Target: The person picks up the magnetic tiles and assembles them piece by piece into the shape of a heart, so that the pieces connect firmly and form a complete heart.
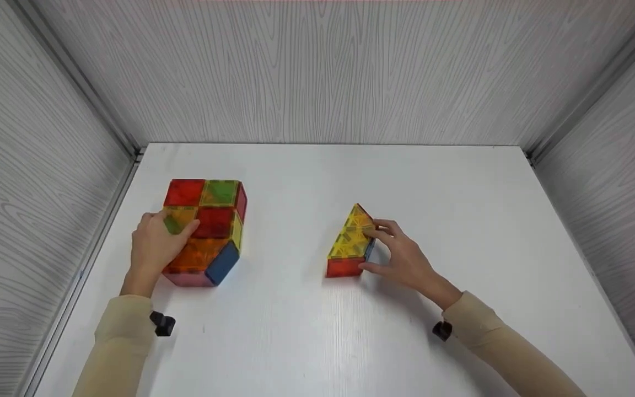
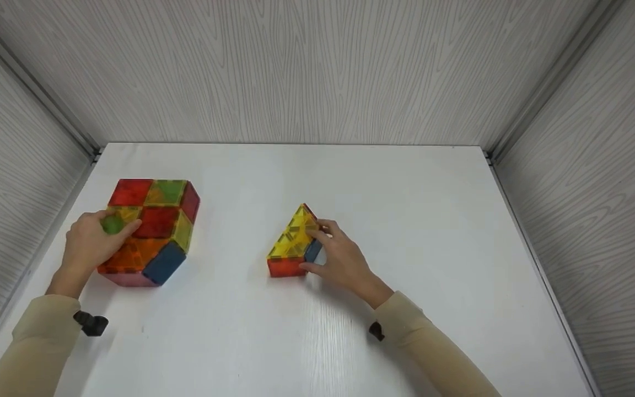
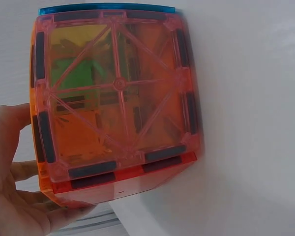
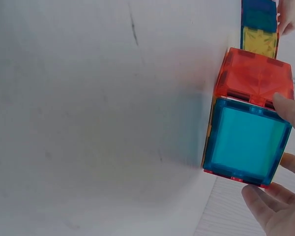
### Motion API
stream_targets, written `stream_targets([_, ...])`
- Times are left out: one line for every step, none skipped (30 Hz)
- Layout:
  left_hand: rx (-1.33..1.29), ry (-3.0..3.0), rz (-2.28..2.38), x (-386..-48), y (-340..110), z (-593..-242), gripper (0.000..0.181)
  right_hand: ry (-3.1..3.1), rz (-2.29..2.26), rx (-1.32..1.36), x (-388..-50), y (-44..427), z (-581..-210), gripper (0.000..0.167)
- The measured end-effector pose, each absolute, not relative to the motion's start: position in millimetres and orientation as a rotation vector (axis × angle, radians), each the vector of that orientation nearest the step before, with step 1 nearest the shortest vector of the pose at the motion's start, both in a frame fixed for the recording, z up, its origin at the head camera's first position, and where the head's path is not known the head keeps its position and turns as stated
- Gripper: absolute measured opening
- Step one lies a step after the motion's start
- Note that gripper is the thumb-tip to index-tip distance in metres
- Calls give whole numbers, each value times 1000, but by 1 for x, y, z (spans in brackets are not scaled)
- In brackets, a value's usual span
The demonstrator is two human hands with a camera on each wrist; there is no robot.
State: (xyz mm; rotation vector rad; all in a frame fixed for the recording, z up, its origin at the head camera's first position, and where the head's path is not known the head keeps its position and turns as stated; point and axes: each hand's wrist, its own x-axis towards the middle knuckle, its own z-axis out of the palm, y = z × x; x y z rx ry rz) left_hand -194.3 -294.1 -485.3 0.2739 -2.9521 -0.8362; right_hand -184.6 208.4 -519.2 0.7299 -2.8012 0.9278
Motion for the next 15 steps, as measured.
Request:
stream_targets([270,-2954,-842,-195,-291,-485,90,-2799,928,732,-186,209,-519,69])
stream_targets([269,-2958,-849,-195,-288,-485,91,-2796,928,737,-187,209,-519,69])
stream_targets([269,-2963,-857,-195,-285,-485,92,-2795,929,741,-187,209,-520,69])
stream_targets([270,-2967,-864,-196,-282,-485,92,-2795,931,745,-188,210,-520,69])
stream_targets([271,-2970,-870,-196,-279,-485,92,-2793,934,750,-189,210,-520,69])
stream_targets([270,-2972,-872,-196,-276,-485,92,-2792,939,756,-190,210,-520,69])
stream_targets([268,-2973,-872,-196,-273,-485,91,-2795,941,760,-191,210,-520,69])
stream_targets([265,-2974,-873,-196,-270,-485,90,-2796,941,766,-192,210,-521,69])
stream_targets([260,-2975,-874,-197,-267,-484,89,-2800,942,768,-194,210,-521,69])
stream_targets([254,-2977,-877,-197,-264,-484,89,-2803,945,769,-195,209,-521,69])
stream_targets([246,-2980,-877,-197,-261,-484,88,-2810,946,768,-196,209,-521,69])
stream_targets([238,-2983,-879,-197,-258,-484,88,-2818,946,766,-198,209,-521,69])
stream_targets([230,-2987,-883,-198,-255,-484,88,-2825,947,765,-200,208,-521,70])
stream_targets([220,-2992,-888,-198,-252,-484,87,-2830,951,765,-201,208,-521,70])
stream_targets([210,-2997,-891,-198,-249,-484,87,-2835,957,765,-203,208,-521,70])
